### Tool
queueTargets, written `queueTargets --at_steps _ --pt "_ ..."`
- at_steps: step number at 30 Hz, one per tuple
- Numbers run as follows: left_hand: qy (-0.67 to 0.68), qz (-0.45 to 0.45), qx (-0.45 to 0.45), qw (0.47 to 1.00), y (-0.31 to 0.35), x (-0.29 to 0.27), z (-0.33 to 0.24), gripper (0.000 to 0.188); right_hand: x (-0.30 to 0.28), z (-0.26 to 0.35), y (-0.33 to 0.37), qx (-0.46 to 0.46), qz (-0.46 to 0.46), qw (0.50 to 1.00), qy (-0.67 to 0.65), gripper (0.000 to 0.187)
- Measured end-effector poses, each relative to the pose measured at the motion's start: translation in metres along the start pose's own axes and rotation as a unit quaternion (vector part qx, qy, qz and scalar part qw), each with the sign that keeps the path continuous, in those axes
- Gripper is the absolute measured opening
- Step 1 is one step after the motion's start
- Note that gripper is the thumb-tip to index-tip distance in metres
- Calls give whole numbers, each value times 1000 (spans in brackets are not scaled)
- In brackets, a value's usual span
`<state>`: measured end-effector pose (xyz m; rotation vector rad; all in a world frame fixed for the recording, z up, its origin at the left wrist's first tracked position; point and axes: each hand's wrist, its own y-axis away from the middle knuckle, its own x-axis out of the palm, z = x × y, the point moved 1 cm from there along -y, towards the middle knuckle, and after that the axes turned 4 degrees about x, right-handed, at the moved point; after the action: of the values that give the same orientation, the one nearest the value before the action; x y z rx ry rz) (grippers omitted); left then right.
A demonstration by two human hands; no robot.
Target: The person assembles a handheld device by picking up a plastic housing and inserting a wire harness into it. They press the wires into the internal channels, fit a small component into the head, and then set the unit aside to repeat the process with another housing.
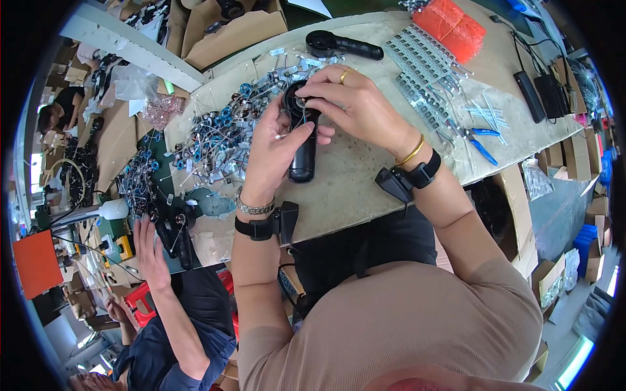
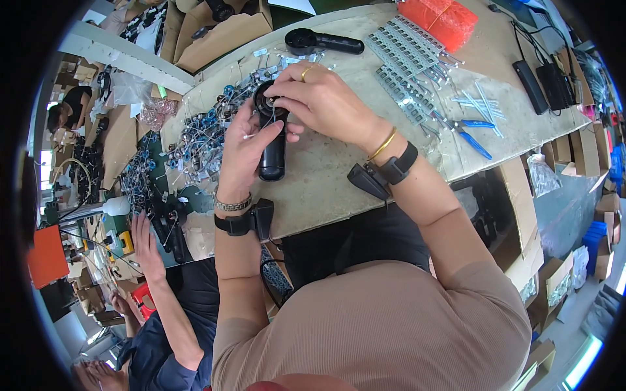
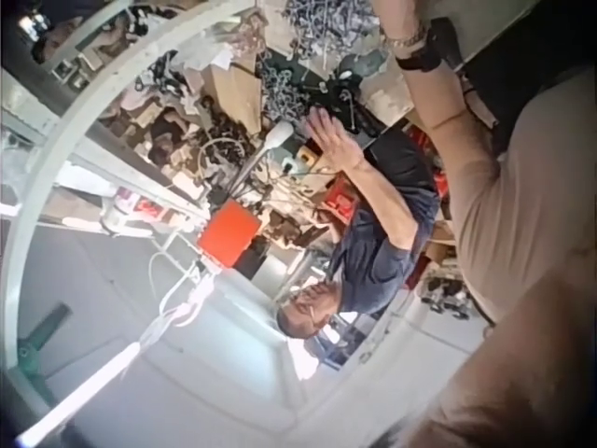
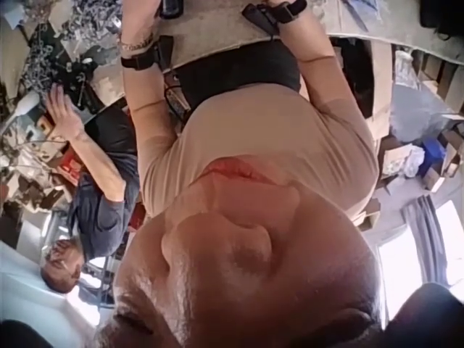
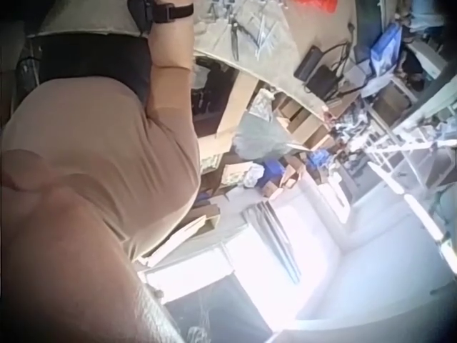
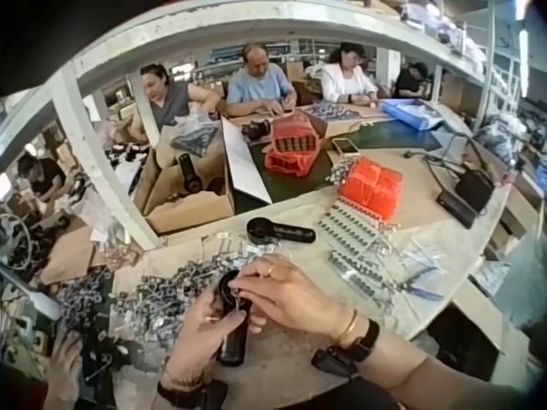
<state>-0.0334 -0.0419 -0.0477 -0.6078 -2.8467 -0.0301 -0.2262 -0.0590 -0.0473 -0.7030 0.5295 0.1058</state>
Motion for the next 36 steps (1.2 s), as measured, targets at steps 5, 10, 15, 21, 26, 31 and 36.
queueTargets --at_steps 5,10,15,21,26,31,36 --pt "12 2 -21 1000 0 -2 -1 48 -3 -4 -5 -93 -15 994 60 24" --pt "3 -4 9 1000 0 -1 1 49 -2 -2 -3 -80 -39 993 72 24" --pt "-11 -18 20 1000 0 2 2 49 -5 -4 -3 -91 -40 993 63 24" --pt "-62 -17 32 997 -2 2 4 50 0 -4 -1 -81 -27 992 91 26" --pt "-55 -11 -1 998 1 0 -1 49 -1 -4 -3 -114 -7 990 81 26" --pt "-69 -28 56 996 1 0 11 48 5 -1 2 -53 -10 997 60 24" --pt "-79 -14 18 997 3 -4 4 51 7 -3 2 -98 -23 992 77 24"
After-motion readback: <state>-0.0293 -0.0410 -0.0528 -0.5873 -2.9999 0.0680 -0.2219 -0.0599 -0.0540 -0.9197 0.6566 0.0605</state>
